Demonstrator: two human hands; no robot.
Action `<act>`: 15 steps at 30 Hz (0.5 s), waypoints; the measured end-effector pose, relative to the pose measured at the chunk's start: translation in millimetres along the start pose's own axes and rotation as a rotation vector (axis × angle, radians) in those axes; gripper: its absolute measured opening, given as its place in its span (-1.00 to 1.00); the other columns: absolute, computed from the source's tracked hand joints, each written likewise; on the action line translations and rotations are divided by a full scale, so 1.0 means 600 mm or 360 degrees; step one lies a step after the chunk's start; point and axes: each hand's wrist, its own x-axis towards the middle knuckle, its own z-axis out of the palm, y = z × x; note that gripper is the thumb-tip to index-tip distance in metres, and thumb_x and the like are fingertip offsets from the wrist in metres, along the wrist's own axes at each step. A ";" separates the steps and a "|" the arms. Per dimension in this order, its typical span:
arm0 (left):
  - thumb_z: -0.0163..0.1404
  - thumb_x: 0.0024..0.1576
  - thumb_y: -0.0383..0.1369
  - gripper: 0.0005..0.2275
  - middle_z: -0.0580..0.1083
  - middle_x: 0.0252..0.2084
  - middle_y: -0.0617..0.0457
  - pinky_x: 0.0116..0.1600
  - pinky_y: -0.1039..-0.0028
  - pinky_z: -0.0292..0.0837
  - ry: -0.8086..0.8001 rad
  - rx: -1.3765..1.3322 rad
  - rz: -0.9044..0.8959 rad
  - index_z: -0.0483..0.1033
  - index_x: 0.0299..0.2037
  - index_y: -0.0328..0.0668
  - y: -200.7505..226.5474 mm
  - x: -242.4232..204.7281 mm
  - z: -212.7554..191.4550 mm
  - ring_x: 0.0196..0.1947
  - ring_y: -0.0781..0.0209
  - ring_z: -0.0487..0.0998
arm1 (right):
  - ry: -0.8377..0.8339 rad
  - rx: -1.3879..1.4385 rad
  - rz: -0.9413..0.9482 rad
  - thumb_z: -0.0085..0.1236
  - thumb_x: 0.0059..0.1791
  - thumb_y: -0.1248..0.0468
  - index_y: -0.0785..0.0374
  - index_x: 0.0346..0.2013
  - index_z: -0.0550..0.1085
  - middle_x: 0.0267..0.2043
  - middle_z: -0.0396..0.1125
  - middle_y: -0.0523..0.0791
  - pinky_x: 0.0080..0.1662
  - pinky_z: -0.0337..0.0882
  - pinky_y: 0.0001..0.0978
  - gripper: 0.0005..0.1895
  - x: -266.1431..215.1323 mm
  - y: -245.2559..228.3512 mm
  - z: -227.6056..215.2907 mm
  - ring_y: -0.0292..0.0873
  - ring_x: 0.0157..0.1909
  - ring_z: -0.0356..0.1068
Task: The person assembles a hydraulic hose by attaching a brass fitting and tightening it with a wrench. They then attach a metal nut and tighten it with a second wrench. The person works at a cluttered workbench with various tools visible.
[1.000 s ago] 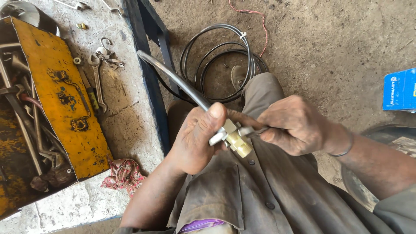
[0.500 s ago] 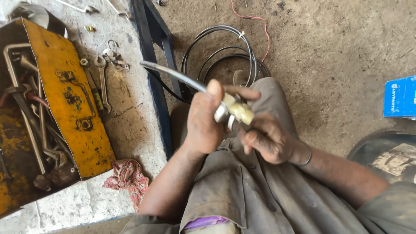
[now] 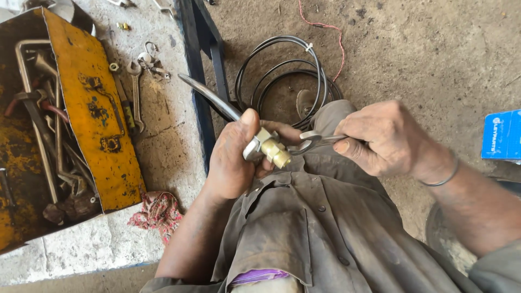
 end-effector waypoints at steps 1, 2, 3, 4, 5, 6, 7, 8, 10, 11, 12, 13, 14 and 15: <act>-0.32 0.28 0.20 -0.26 0.37 -0.63 0.14 -0.57 0.61 0.04 -0.0020 -0.0014 -0.0024 0.64 -0.09 -0.50 0.000 -0.003 -0.001 -0.69 0.44 0.22 | -0.0051 -0.0025 0.0009 0.14 0.03 0.08 0.26 -0.51 0.48 -0.64 0.27 -0.10 -0.49 0.30 -0.19 -0.65 0.008 -0.007 -0.010 -0.06 -0.58 0.33; -0.31 0.29 0.20 -0.27 0.36 -0.63 0.14 -0.56 0.60 0.05 -0.0029 -0.0060 -0.0020 0.63 -0.08 -0.51 -0.001 -0.007 -0.002 -0.69 0.44 0.22 | -0.0101 -0.0050 0.0018 0.15 0.03 0.08 0.26 -0.51 0.49 -0.64 0.25 -0.09 -0.49 0.29 -0.16 -0.66 0.016 -0.014 -0.017 -0.03 -0.58 0.33; -0.30 0.30 0.19 -0.27 0.35 -0.63 0.14 -0.55 0.60 0.06 -0.0040 -0.0105 -0.0017 0.62 -0.07 -0.52 -0.002 -0.012 -0.001 -0.68 0.43 0.23 | -0.0134 -0.0045 0.0029 0.15 0.03 0.08 0.25 -0.51 0.49 -0.65 0.25 -0.10 -0.48 0.30 -0.17 -0.66 0.023 -0.021 -0.022 -0.04 -0.57 0.33; -0.29 0.32 0.19 -0.27 0.34 -0.63 0.14 -0.54 0.59 0.06 -0.0051 -0.0149 -0.0014 0.61 -0.06 -0.53 -0.003 -0.015 -0.002 -0.68 0.42 0.23 | -0.0166 -0.0040 0.0041 0.15 0.02 0.09 0.24 -0.51 0.49 -0.65 0.25 -0.10 -0.48 0.31 -0.18 -0.67 0.030 -0.027 -0.026 -0.04 -0.57 0.33; -0.29 0.31 0.19 -0.27 0.34 -0.63 0.14 -0.54 0.59 0.07 -0.0033 -0.0126 -0.0013 0.62 -0.06 -0.53 -0.003 -0.019 -0.003 -0.68 0.42 0.24 | -0.0199 -0.0035 0.0054 0.15 0.02 0.09 0.23 -0.51 0.49 -0.65 0.25 -0.10 -0.48 0.31 -0.18 -0.68 0.036 -0.033 -0.028 -0.05 -0.57 0.33; -0.29 0.31 0.19 -0.27 0.35 -0.64 0.14 -0.55 0.59 0.08 -0.0015 -0.0102 -0.0012 0.62 -0.06 -0.53 -0.002 -0.023 -0.005 -0.68 0.43 0.24 | -0.0222 -0.0041 0.0066 0.17 0.00 0.09 0.23 -0.54 0.49 -0.68 0.24 -0.11 -0.50 0.30 -0.18 -0.68 0.041 -0.039 -0.028 -0.06 -0.60 0.32; -0.29 0.30 0.19 -0.26 0.35 -0.64 0.14 -0.55 0.59 0.09 0.0002 -0.0076 -0.0011 0.62 -0.06 -0.54 -0.002 -0.026 -0.006 -0.68 0.43 0.25 | -0.0242 -0.0047 0.0079 0.19 -0.02 0.09 0.22 -0.56 0.48 -0.70 0.23 -0.11 -0.52 0.29 -0.18 -0.68 0.046 -0.042 -0.028 -0.07 -0.63 0.31; -0.29 0.30 0.19 -0.27 0.35 -0.64 0.13 -0.55 0.59 0.08 -0.0004 -0.0095 -0.0021 0.62 -0.04 -0.54 -0.002 -0.026 -0.005 -0.68 0.43 0.25 | -0.0262 -0.0053 0.0091 0.21 -0.04 0.08 0.22 -0.59 0.48 -0.73 0.22 -0.11 -0.54 0.28 -0.17 -0.67 0.049 -0.045 -0.029 -0.08 -0.66 0.30; -0.29 0.30 0.18 -0.27 0.35 -0.63 0.13 -0.54 0.59 0.07 -0.0022 -0.0132 -0.0044 0.61 -0.02 -0.54 -0.003 -0.027 -0.005 -0.68 0.43 0.24 | -0.0307 -0.0111 0.0089 0.25 -0.08 0.09 0.21 -0.65 0.46 -0.76 0.21 -0.10 -0.55 0.28 -0.15 -0.66 0.052 -0.048 -0.026 -0.07 -0.69 0.30; -0.28 0.30 0.18 -0.27 0.36 -0.63 0.12 -0.54 0.59 0.07 -0.0035 -0.0145 -0.0048 0.61 -0.01 -0.54 -0.003 -0.027 -0.005 -0.68 0.43 0.24 | -0.0329 -0.0140 0.0093 0.27 -0.09 0.09 0.21 -0.68 0.46 -0.78 0.21 -0.10 -0.56 0.28 -0.14 -0.65 0.051 -0.049 -0.024 -0.06 -0.70 0.30; -0.28 0.30 0.18 -0.27 0.37 -0.63 0.12 -0.54 0.59 0.07 -0.0048 -0.0158 -0.0052 0.61 -0.01 -0.55 -0.004 -0.027 -0.005 -0.68 0.43 0.24 | -0.0305 -0.0116 0.0074 0.26 -0.08 0.10 0.21 -0.65 0.46 -0.75 0.22 -0.10 -0.54 0.28 -0.15 -0.67 0.050 -0.049 -0.021 -0.07 -0.68 0.31; -0.28 0.30 0.18 -0.27 0.37 -0.62 0.11 -0.54 0.59 0.06 -0.0063 -0.0174 -0.0058 0.61 0.00 -0.55 -0.005 -0.027 -0.005 -0.67 0.42 0.24 | -0.0282 -0.0093 0.0060 0.26 -0.08 0.11 0.21 -0.61 0.46 -0.73 0.23 -0.11 -0.53 0.28 -0.16 -0.69 0.048 -0.048 -0.019 -0.07 -0.65 0.31; -0.28 0.30 0.17 -0.27 0.40 -0.61 0.09 -0.54 0.59 0.06 -0.0062 -0.0175 -0.0056 0.61 -0.01 -0.56 -0.007 -0.028 -0.004 -0.67 0.42 0.24 | -0.0259 -0.0070 0.0045 0.25 -0.07 0.12 0.21 -0.58 0.47 -0.71 0.24 -0.12 -0.51 0.28 -0.17 -0.71 0.046 -0.048 -0.018 -0.08 -0.63 0.32; -0.28 0.30 0.17 -0.27 0.42 -0.60 0.08 -0.54 0.59 0.06 -0.0056 -0.0175 -0.0053 0.61 -0.02 -0.57 -0.009 -0.028 -0.004 -0.67 0.43 0.23 | -0.0254 -0.0047 0.0035 0.26 -0.06 0.12 0.21 -0.58 0.46 -0.70 0.25 -0.12 -0.51 0.28 -0.17 -0.70 0.045 -0.048 -0.018 -0.08 -0.62 0.32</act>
